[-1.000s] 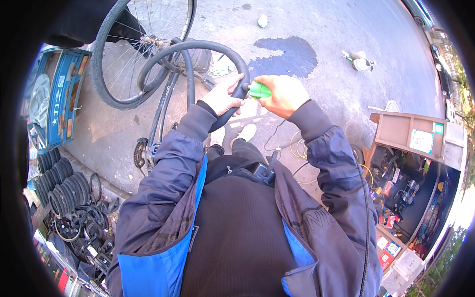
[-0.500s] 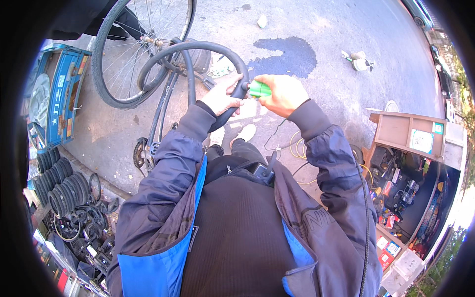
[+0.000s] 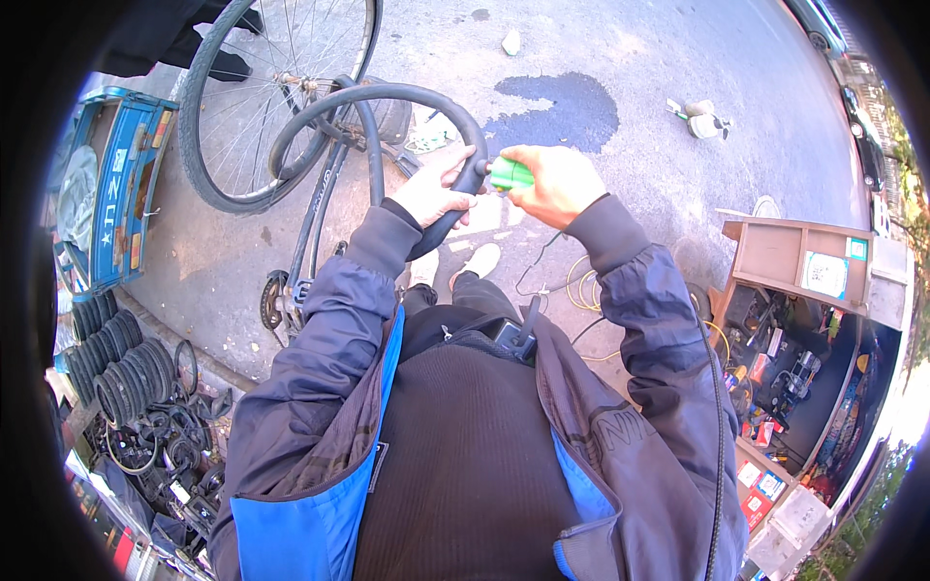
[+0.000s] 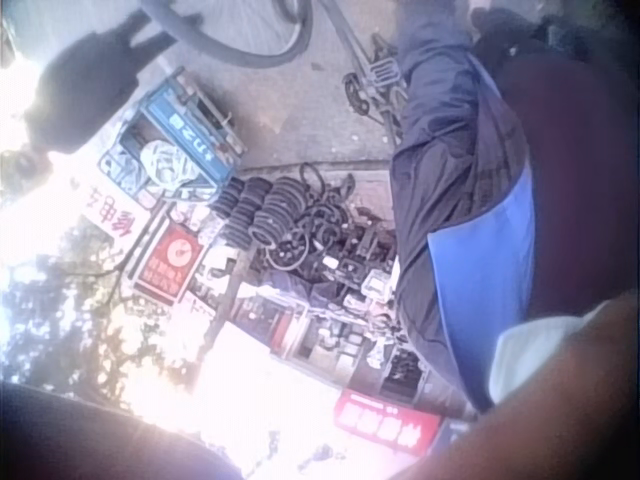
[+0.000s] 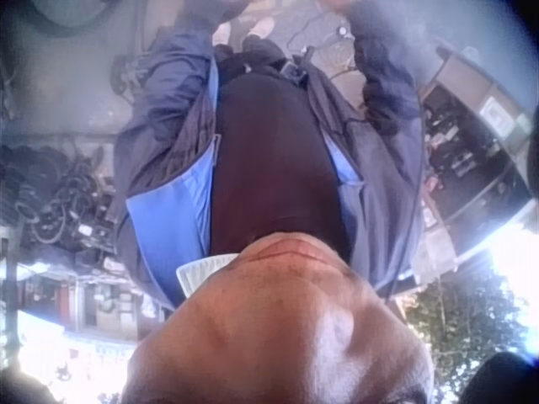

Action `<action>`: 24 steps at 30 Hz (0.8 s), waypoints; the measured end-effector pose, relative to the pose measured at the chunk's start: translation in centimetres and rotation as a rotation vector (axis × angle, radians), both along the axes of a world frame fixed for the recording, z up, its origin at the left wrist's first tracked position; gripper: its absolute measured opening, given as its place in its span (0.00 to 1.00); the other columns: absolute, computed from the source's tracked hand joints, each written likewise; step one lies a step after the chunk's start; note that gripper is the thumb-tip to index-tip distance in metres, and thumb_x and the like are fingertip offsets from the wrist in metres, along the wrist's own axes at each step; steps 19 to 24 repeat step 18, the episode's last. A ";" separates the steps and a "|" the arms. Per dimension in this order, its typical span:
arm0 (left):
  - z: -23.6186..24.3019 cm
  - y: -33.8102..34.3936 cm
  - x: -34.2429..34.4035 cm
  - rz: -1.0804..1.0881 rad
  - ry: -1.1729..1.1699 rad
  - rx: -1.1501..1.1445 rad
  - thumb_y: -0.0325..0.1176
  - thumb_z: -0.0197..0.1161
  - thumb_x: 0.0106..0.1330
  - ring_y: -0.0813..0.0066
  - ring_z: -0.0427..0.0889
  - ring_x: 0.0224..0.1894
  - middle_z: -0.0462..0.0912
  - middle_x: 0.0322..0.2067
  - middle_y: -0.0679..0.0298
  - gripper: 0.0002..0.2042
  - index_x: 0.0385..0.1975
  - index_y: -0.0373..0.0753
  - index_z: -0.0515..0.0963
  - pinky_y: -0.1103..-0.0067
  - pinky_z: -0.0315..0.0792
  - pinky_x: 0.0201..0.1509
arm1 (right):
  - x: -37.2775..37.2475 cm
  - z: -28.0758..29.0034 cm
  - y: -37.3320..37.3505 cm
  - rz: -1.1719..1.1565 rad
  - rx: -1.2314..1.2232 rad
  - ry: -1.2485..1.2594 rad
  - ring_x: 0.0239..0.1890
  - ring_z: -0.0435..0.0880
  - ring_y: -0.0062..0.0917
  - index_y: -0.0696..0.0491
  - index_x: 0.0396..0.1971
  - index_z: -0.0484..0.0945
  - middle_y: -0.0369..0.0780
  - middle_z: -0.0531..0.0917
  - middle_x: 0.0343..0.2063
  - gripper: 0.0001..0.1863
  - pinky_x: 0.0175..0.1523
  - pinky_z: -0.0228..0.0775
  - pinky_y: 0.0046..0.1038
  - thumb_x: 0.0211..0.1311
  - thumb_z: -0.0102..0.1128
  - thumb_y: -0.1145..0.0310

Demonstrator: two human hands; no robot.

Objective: The person removes a bicycle tire from the rim, inspects the inner tube, inflates it with a pump, and reattaches the tire to the rim. The person uses a hand pump and handles the tire and tube throughout.

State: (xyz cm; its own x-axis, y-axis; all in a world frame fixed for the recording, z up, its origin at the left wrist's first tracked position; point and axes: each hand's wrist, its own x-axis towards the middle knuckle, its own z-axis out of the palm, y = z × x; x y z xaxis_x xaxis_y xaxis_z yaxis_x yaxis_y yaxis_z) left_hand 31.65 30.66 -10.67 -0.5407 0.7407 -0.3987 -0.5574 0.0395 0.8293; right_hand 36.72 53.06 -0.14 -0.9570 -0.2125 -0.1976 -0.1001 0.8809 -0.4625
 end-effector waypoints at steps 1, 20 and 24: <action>0.0 -0.1 -0.2 -0.015 0.009 -0.006 0.15 0.60 0.61 0.73 0.82 0.29 0.81 0.52 0.51 0.44 0.78 0.40 0.49 0.78 0.82 0.33 | 0.0 -0.1 0.0 0.001 0.001 0.020 0.46 0.87 0.46 0.53 0.54 0.82 0.51 0.87 0.42 0.26 0.53 0.79 0.41 0.53 0.67 0.63; -0.8 -0.2 -0.2 -0.041 0.046 -0.022 0.15 0.61 0.62 0.69 0.84 0.34 0.80 0.53 0.48 0.44 0.79 0.41 0.48 0.75 0.83 0.39 | -0.2 -0.9 0.3 0.007 -0.007 0.058 0.46 0.87 0.44 0.51 0.55 0.82 0.52 0.87 0.43 0.27 0.55 0.79 0.40 0.53 0.67 0.62; -0.8 -0.2 -0.2 -0.041 0.046 -0.022 0.15 0.61 0.62 0.69 0.84 0.34 0.80 0.53 0.48 0.44 0.79 0.41 0.48 0.75 0.83 0.39 | -0.2 -0.9 0.3 0.007 -0.007 0.058 0.46 0.87 0.44 0.51 0.55 0.82 0.52 0.87 0.43 0.27 0.55 0.79 0.40 0.53 0.67 0.62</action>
